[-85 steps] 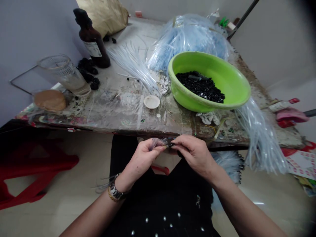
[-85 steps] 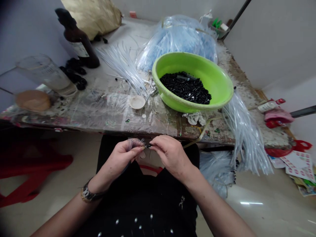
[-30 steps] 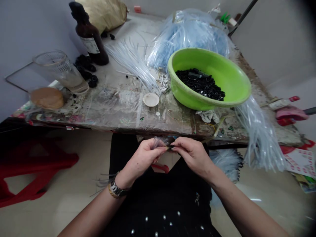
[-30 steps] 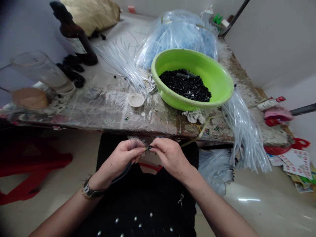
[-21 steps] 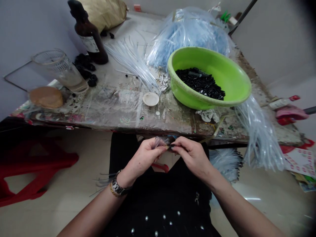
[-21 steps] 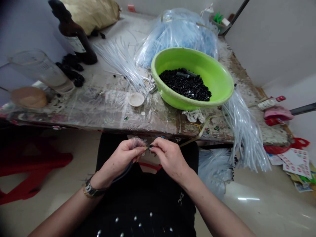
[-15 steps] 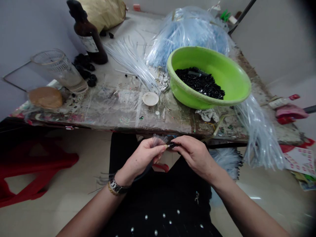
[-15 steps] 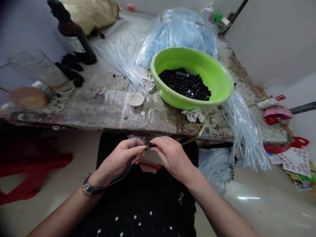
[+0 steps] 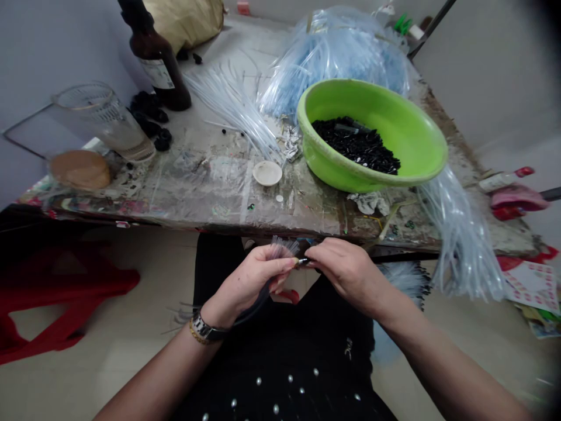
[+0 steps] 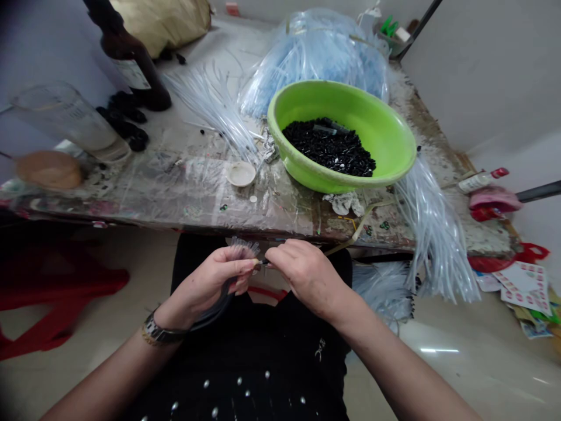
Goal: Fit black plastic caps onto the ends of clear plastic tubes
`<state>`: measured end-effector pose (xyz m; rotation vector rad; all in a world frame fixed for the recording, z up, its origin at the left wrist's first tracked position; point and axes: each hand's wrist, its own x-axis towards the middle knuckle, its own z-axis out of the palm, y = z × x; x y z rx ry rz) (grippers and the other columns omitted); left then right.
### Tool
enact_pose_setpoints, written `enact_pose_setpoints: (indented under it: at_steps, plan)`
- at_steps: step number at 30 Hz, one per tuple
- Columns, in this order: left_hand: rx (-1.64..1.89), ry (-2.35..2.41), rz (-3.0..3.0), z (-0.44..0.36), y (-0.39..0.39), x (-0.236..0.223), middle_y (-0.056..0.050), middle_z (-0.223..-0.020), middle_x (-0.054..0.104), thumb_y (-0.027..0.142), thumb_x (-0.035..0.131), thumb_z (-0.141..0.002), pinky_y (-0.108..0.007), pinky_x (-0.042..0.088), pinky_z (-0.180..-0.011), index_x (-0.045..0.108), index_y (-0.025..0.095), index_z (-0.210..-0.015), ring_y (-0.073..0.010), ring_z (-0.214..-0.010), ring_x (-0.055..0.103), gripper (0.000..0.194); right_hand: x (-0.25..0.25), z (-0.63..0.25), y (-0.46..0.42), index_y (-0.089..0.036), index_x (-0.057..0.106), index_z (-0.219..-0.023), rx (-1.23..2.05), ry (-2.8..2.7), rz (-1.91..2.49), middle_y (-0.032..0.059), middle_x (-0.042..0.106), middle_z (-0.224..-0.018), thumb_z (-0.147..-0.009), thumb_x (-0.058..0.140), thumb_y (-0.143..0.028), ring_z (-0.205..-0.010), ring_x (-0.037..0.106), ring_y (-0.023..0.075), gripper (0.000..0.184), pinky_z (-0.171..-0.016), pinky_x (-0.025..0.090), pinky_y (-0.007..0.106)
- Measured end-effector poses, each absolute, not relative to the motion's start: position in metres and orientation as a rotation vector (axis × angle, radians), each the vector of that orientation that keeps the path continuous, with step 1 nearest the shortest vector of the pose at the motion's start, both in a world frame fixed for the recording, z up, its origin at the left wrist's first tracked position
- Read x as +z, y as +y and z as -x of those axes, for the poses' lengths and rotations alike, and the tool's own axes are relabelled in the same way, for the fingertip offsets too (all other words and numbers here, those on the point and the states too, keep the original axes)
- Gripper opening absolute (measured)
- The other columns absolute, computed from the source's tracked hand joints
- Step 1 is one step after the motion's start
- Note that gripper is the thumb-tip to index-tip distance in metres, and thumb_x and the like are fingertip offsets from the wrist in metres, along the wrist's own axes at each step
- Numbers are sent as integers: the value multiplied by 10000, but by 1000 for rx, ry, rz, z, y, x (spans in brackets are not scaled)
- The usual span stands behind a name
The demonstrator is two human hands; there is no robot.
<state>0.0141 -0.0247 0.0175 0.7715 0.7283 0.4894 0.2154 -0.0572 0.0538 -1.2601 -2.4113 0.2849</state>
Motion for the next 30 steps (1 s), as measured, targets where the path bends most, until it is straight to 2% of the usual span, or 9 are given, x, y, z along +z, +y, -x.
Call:
enact_pose_setpoints:
  at_steps: [11, 17, 21, 30]
  plan:
    - [489, 782, -849, -18, -25, 20, 65, -501, 452, 313, 687, -793, -199, 283, -452, 573, 139, -708, -55, -440, 359, 225, 46, -209, -67, -174, 606, -892, 588, -2260, 1432, 60, 671, -800, -964, 426, -163, -727, 577, 171, 193, -675, 435, 271]
    - [462, 774, -838, -21, -28, 16, 74, -493, 434, 304, 687, -786, -193, 297, -452, 553, 150, -697, -54, -438, 348, 223, 44, -210, -69, -182, 603, -876, 612, -2245, 1463, 43, 644, -746, -961, 408, -157, -698, 569, 168, 214, -660, 423, 271]
    - [484, 790, -829, -24, -29, 14, 71, -495, 444, 318, 695, -780, -197, 279, -449, 537, 151, -679, -53, -436, 359, 251, 41, -212, -69, -187, 601, -880, 650, -2217, 1455, 49, 661, -786, -957, 440, -172, -735, 591, 172, 179, -681, 433, 274]
    - [514, 826, -879, -21, -28, 21, 31, -607, 538, 333, 676, -817, -195, 354, -495, 566, 148, -748, -65, -507, 427, 227, 34, -213, -67, -200, 645, -931, 1035, -1659, 1498, 13, 688, -846, -899, 540, -195, -764, 639, 150, 110, -726, 486, 263]
